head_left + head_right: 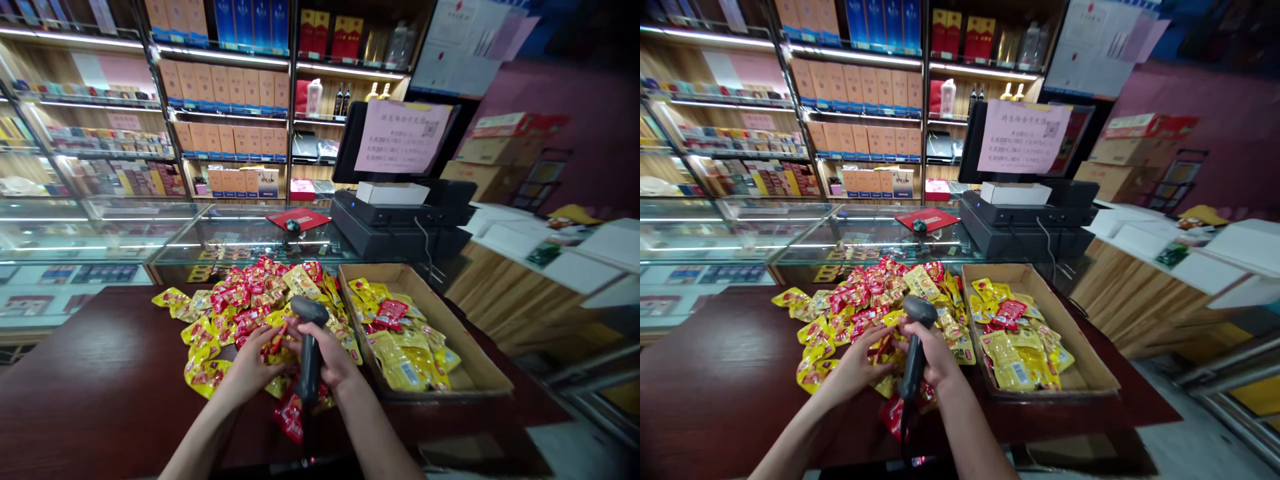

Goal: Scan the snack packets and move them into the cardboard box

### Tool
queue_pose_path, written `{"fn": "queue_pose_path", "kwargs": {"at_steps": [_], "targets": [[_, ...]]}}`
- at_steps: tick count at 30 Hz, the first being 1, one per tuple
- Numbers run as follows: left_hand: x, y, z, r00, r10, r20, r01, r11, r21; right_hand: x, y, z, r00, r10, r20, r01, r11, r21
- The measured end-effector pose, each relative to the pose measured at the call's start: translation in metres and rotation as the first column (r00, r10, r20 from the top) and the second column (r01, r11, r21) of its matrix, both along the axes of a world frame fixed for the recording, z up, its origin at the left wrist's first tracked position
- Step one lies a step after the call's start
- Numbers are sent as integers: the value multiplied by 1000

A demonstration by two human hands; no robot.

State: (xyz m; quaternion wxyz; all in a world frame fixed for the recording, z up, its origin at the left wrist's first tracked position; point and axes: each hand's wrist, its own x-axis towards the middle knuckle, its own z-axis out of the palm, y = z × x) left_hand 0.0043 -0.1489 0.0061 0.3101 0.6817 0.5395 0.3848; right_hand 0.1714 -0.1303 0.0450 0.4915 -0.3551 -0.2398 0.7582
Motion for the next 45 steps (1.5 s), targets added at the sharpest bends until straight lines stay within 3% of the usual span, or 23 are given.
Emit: {"fn": "queue_pose_path", "kwargs": {"at_steps": [3,7,12,15,25,30,36,45], "targets": [[-7,7,10,992,6,124,8,994,-111,-3,4,2,999,20,-26,-18,997,71],[-21,20,25,936,128,327,-16,946,-324,0,9,2,984,-53,169,26,987,156],[-28,45,36,857,98,505,106,927,-361,1,19,3,971,15,239,-74,968,241],[-28,64,40,815,90,572,181,899,-400,-2,29,5,961,-24,277,-49,966,254],[-20,110,42,773,129,621,285,805,-521,3,47,16,902,-159,401,43,958,283],[-11,136,51,742,177,647,311,765,-565,9,46,19,866,-249,435,97,935,342],[-1,173,66,767,262,585,231,738,-634,1,36,25,893,-96,440,-26,965,262],[4,190,73,794,236,560,203,766,-610,-16,27,2,804,-84,588,-92,961,263]]}}
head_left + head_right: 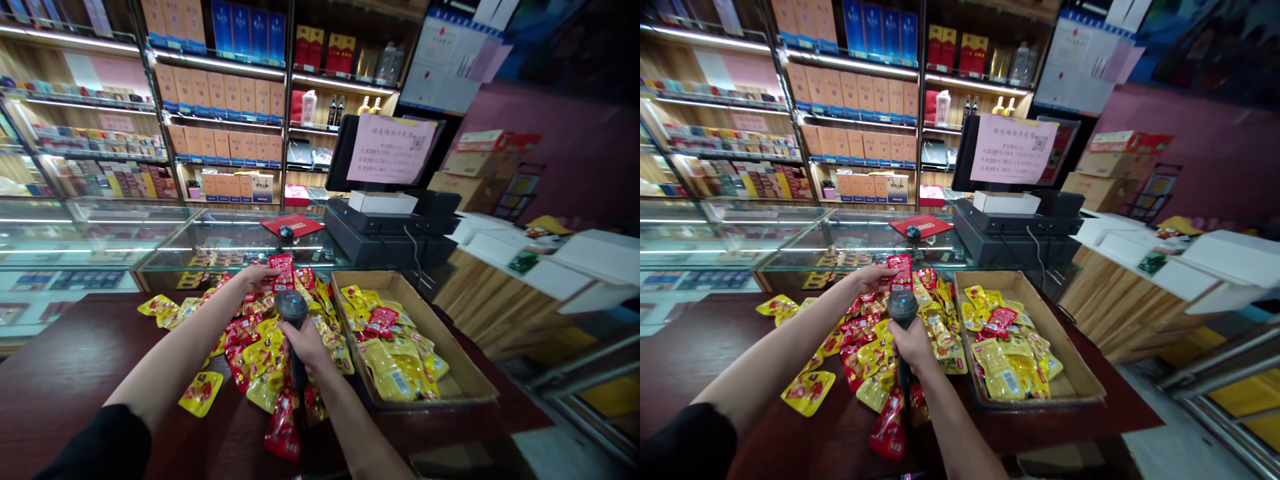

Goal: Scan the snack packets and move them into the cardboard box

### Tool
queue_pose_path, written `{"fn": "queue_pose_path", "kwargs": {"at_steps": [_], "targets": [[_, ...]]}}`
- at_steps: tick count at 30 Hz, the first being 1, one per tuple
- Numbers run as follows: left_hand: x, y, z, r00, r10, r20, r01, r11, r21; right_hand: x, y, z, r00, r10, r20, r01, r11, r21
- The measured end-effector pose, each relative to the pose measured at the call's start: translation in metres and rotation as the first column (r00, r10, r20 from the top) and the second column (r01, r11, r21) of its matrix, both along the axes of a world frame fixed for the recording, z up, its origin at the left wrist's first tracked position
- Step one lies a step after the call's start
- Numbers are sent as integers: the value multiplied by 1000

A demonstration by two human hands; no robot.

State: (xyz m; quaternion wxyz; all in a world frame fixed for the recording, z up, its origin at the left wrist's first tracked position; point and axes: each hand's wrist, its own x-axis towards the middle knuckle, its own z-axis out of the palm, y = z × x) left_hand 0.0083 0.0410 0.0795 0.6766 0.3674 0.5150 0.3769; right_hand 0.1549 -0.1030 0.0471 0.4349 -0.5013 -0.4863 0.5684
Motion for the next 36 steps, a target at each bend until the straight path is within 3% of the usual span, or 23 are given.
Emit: {"fn": "queue_pose_path", "kwargs": {"at_steps": [10,17,25,31,33,36], "targets": [[-7,-4,1,1000,3,-24,-3,1000,9,-8,-5,7,999,-41,15,41,999,16],[-5,-7,3,999,-40,-30,40,999,8,-8,-2,2,999,-47,16,47,999,22],[-6,-8,1,1000,-13,-26,14,999,39,-9,0,-2,998,-63,0,63,997,44],[-3,-13,8,1000,-25,-17,25,999,22,-7,3,-3,998,-47,-46,48,999,12],[-3,-18,7,999,-33,-11,33,999,21,-2,4,0,995,-80,-66,81,996,25],[1,-29,-1,998,-66,24,65,997,40,14,5,6,966,-236,-102,248,960,130]]}}
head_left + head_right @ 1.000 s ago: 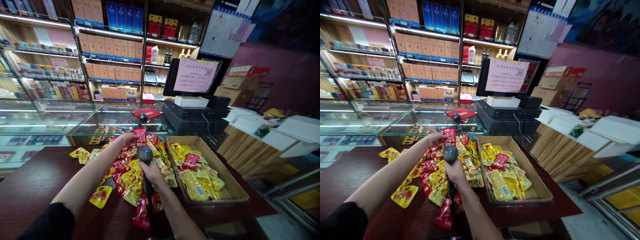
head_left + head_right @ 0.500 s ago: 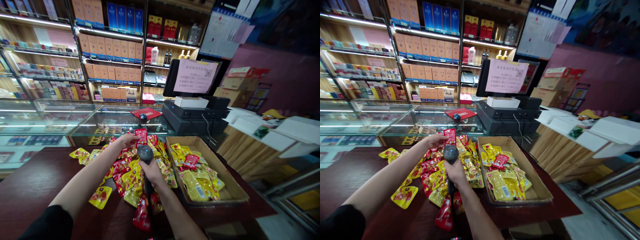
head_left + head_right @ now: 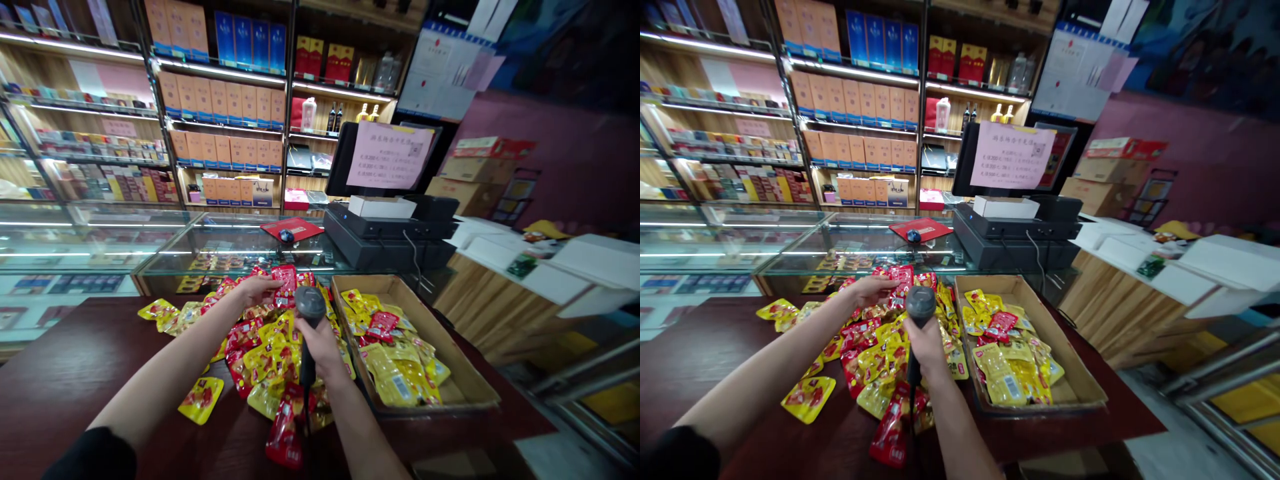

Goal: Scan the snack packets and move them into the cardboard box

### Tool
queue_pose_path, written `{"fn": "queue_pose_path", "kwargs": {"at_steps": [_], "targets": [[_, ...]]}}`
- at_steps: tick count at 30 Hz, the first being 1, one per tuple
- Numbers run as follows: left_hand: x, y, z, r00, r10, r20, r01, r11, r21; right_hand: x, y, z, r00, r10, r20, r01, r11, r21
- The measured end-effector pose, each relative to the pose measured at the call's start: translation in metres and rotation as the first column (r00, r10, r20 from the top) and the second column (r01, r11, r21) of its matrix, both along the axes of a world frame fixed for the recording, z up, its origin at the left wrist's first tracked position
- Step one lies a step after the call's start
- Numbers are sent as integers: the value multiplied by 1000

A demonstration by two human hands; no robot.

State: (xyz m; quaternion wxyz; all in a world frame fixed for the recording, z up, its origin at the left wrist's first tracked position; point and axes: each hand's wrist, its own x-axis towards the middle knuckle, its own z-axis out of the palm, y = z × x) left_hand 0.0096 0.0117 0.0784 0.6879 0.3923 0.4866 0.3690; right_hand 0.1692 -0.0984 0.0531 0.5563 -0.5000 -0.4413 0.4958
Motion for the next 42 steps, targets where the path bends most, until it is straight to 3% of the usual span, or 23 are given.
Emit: {"fn": "queue_pose_path", "kwargs": {"at_steps": [2,5,11,15,20,23,26,29,32,37,42], "targets": [[8,-11,-8,997,-46,54,46,999,3,14,-1,3,996,-88,-24,89,995,44],[29,-30,-14,990,-91,109,91,996,-2,37,-5,7,982,-105,-157,106,994,-4],[97,-56,-1,952,-125,280,133,991,-8,90,-20,17,918,-234,-320,205,971,-120],[152,-64,4,899,-227,373,246,969,-3,140,-32,19,889,-323,-326,296,946,-130],[217,-72,0,851,-317,418,355,935,-14,198,-48,12,838,-452,-306,440,891,-111],[244,-73,-5,826,-350,441,403,915,-27,222,-55,7,818,-483,-312,471,874,-120],[257,-72,-9,837,-339,430,401,914,-58,236,-58,6,791,-542,-285,537,837,-101],[249,-69,-9,858,-305,413,367,927,-78,237,-59,7,780,-573,-253,578,814,-63],[222,-66,-7,878,-255,406,310,948,-73,226,-58,10,807,-532,-257,537,842,-57],[155,-65,-1,906,-164,391,190,981,-31,182,-49,17,897,-358,-259,361,932,-35],[80,-77,1,938,-50,343,42,999,33,124,-39,17,970,-149,-190,151,989,-6]]}}
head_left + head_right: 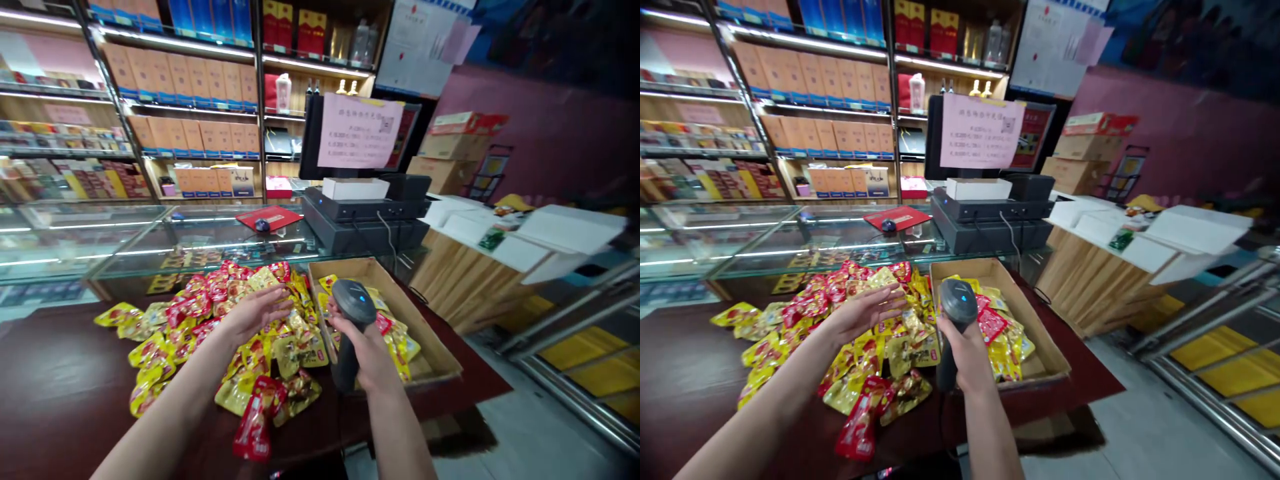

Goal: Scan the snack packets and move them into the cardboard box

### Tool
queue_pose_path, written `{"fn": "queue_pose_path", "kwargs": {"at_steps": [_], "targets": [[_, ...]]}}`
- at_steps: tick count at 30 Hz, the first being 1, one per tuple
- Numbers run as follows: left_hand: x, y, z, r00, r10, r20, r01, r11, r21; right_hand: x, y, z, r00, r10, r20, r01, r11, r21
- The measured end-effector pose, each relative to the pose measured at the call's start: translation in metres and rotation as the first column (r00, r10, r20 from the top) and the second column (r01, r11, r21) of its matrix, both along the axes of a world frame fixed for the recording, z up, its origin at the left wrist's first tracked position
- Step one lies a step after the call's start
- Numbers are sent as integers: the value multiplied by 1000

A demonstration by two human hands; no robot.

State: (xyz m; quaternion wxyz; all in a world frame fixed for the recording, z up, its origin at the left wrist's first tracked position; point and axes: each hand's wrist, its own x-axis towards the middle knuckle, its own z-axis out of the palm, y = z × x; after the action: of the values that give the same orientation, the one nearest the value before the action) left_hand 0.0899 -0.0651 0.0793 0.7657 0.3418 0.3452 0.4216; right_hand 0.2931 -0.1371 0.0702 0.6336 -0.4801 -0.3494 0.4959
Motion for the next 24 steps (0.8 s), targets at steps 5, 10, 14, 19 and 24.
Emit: {"fn": "queue_pose_path", "kwargs": {"at_steps": [5,10,14,19,24], "targets": [[-68,-31,-10,953,60,-296,-24,992,125,-46,-6,-16,973,214,87,-210,976,-60],[-100,-70,-31,855,-19,-519,91,989,114,-61,-29,-40,960,264,91,-246,954,-171],[-99,-96,-58,829,-24,-558,96,990,99,-58,-46,-61,956,245,159,-210,954,-213],[-84,-121,-82,786,-26,-618,111,989,100,-52,-61,-79,940,249,232,-200,956,-216],[-70,-131,-87,831,26,-556,69,986,150,-52,-68,-86,936,265,233,-215,952,-220]]}}
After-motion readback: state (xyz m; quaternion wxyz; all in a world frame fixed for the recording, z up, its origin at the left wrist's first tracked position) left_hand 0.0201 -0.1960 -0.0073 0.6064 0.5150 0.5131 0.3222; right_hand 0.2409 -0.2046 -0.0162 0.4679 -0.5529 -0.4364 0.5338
